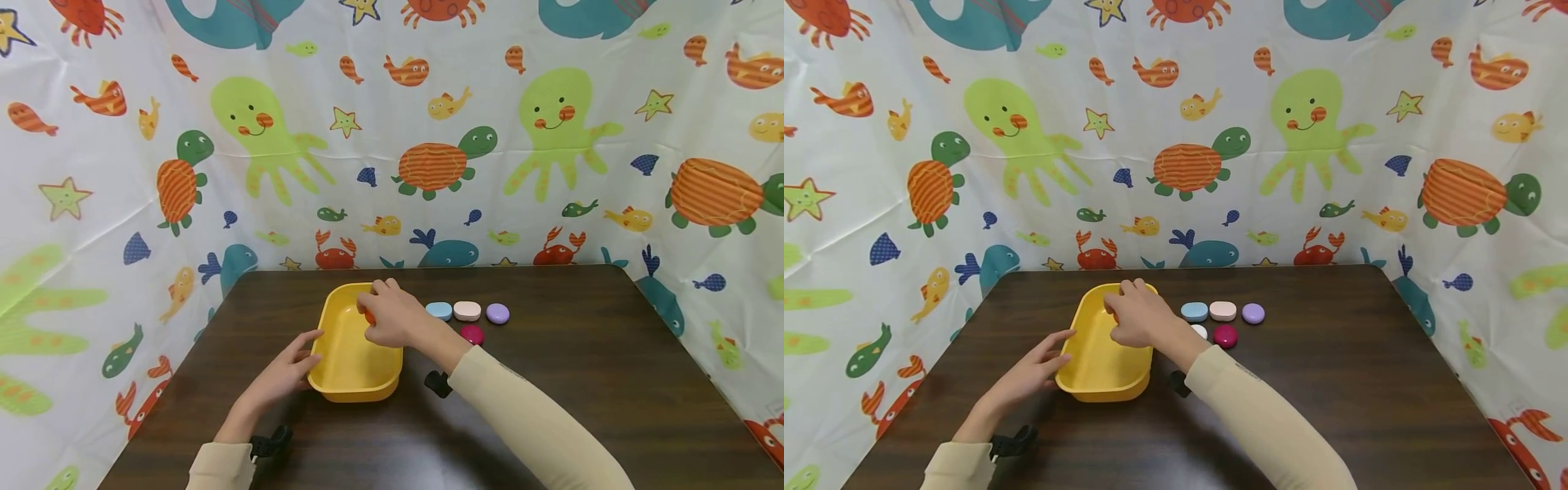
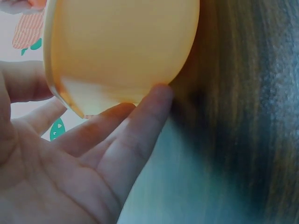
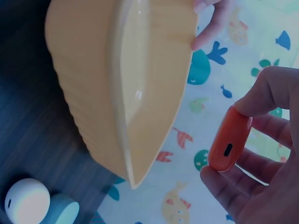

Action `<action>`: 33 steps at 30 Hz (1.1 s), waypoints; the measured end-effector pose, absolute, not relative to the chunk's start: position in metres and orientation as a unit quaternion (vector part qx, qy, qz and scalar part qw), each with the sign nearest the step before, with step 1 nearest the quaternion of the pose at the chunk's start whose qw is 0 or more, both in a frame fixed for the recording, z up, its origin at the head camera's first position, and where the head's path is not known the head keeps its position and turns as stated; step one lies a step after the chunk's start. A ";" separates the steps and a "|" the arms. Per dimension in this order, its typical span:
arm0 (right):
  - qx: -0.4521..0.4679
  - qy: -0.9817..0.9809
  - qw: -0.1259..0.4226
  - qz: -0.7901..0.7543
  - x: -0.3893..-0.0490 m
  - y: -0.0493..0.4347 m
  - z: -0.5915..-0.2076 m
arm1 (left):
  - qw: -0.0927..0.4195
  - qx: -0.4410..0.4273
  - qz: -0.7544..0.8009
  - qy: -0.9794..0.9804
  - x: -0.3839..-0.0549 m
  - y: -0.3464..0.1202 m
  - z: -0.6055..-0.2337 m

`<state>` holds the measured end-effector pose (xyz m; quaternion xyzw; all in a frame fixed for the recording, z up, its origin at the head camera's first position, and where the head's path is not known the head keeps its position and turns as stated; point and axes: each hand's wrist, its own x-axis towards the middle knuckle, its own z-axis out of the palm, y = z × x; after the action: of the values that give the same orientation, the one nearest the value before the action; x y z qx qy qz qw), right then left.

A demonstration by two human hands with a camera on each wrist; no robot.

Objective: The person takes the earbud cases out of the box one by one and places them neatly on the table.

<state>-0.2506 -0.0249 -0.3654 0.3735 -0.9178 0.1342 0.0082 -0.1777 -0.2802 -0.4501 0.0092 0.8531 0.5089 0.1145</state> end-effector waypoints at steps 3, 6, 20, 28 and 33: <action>0.371 -0.918 0.008 0.141 -0.250 -0.016 -0.366 | 0.114 0.011 0.510 0.853 -0.179 -0.279 -0.451; 0.369 -0.918 0.012 0.144 -0.249 -0.011 -0.366 | 0.115 0.013 0.514 0.850 -0.178 -0.280 -0.451; 0.341 -0.928 0.019 0.150 -0.250 0.022 -0.374 | 0.119 0.016 0.513 0.850 -0.179 -0.281 -0.452; 0.328 -0.931 0.027 0.159 -0.251 0.045 -0.384 | 0.117 0.020 0.510 0.852 -0.180 -0.280 -0.451; 0.324 -0.934 0.028 0.148 -0.253 0.057 -0.389 | 0.116 0.023 0.512 0.850 -0.179 -0.281 -0.450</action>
<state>-0.2525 0.0573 -0.3892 0.3238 -0.9340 0.1481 0.0283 -0.1792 -0.2806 -0.4502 0.0227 0.8505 0.5125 0.1162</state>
